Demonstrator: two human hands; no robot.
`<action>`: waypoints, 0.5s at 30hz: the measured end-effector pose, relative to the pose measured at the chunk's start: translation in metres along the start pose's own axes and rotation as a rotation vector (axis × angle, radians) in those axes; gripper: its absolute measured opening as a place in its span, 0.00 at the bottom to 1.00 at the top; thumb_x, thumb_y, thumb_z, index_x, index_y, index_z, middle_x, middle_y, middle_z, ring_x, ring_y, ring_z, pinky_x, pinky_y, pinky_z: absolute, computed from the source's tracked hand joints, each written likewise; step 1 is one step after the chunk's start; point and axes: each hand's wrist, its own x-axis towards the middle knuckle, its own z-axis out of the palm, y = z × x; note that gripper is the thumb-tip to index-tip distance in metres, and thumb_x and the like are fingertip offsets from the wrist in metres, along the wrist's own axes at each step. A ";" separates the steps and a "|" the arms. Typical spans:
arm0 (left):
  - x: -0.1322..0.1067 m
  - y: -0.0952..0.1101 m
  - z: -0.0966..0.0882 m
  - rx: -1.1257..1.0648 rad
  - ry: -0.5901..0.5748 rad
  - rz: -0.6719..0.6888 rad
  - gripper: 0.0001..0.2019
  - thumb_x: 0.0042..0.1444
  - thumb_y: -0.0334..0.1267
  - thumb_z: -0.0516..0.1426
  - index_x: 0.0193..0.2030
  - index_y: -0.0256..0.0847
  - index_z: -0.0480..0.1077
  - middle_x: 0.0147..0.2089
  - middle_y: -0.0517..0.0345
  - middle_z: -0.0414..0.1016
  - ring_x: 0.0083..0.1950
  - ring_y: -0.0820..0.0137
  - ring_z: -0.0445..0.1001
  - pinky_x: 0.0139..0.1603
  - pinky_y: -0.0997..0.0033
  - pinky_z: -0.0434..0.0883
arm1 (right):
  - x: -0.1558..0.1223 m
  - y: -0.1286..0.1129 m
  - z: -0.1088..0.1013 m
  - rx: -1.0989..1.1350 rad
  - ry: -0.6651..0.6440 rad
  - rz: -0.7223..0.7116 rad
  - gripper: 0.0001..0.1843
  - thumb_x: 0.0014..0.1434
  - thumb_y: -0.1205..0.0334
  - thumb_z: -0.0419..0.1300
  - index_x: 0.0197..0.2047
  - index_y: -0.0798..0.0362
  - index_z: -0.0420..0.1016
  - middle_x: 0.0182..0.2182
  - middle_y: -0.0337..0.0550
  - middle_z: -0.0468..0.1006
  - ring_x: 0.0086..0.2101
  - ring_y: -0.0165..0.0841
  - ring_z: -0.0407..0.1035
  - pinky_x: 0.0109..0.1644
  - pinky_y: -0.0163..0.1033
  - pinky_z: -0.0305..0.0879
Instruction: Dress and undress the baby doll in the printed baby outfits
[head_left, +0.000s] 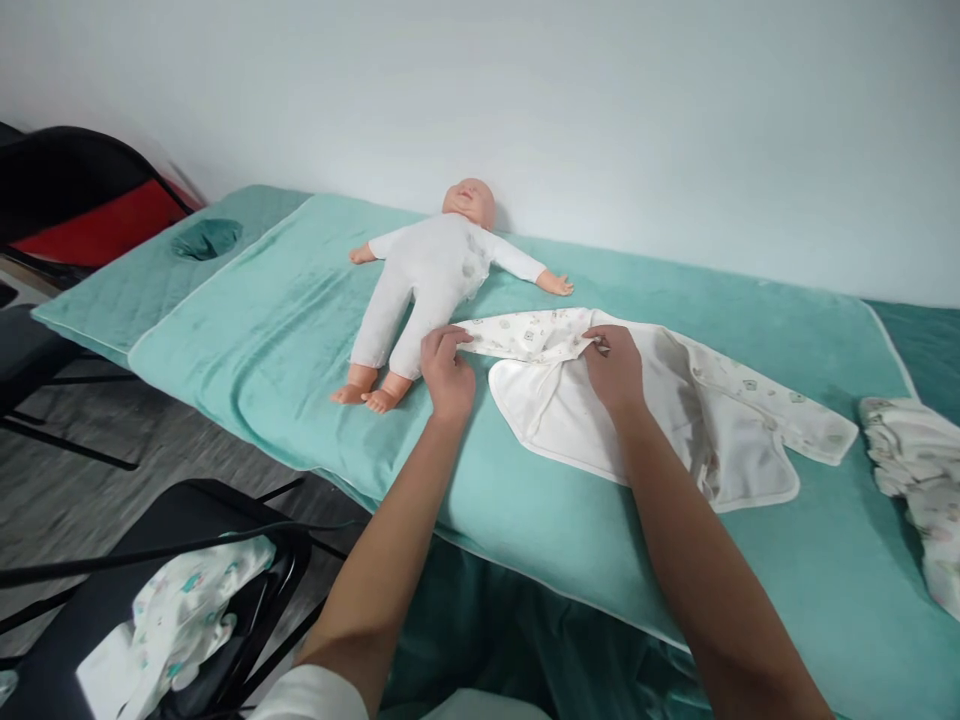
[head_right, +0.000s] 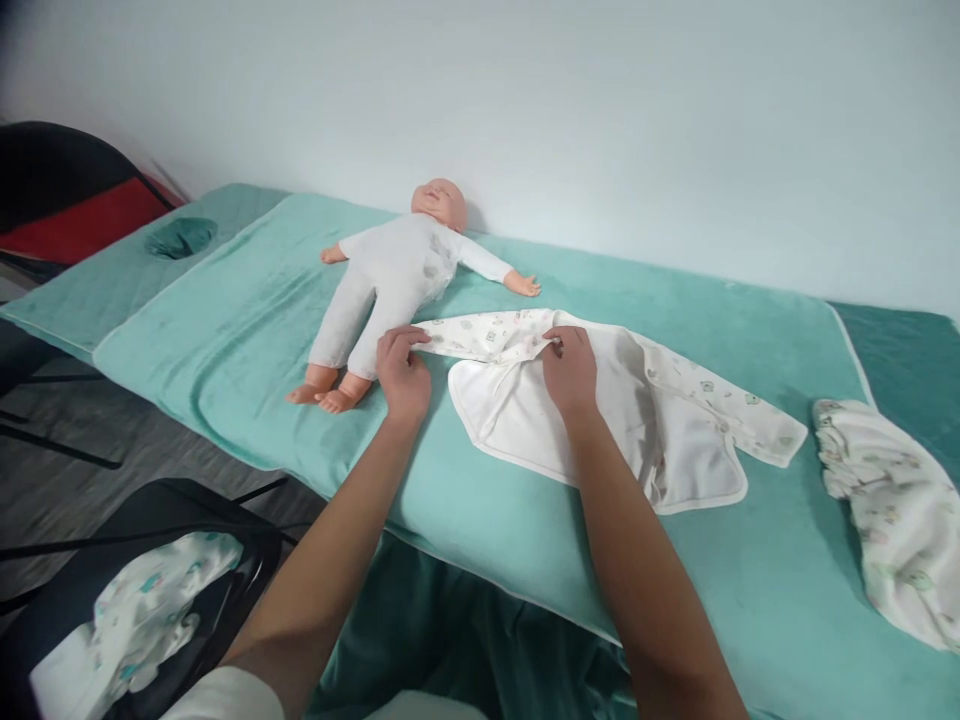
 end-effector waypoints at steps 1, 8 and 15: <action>-0.003 0.003 -0.002 0.028 0.009 0.033 0.20 0.51 0.18 0.48 0.39 0.43 0.72 0.50 0.53 0.77 0.59 0.61 0.71 0.63 0.55 0.69 | 0.001 0.000 0.000 0.029 0.020 0.015 0.12 0.55 0.65 0.55 0.41 0.51 0.77 0.45 0.46 0.75 0.39 0.35 0.72 0.48 0.43 0.70; -0.023 0.027 0.003 0.144 -0.419 0.204 0.15 0.67 0.43 0.55 0.56 0.41 0.72 0.52 0.46 0.79 0.57 0.54 0.72 0.58 0.53 0.69 | 0.004 -0.006 0.001 0.091 0.027 0.123 0.12 0.57 0.60 0.57 0.40 0.49 0.80 0.25 0.34 0.67 0.28 0.31 0.65 0.41 0.40 0.67; -0.027 0.028 -0.004 -0.114 -0.311 -0.099 0.11 0.68 0.40 0.53 0.51 0.42 0.74 0.40 0.55 0.79 0.41 0.65 0.75 0.46 0.65 0.71 | 0.002 -0.009 0.007 0.357 -0.197 -0.062 0.40 0.60 0.56 0.58 0.74 0.48 0.56 0.61 0.48 0.73 0.58 0.40 0.70 0.57 0.46 0.71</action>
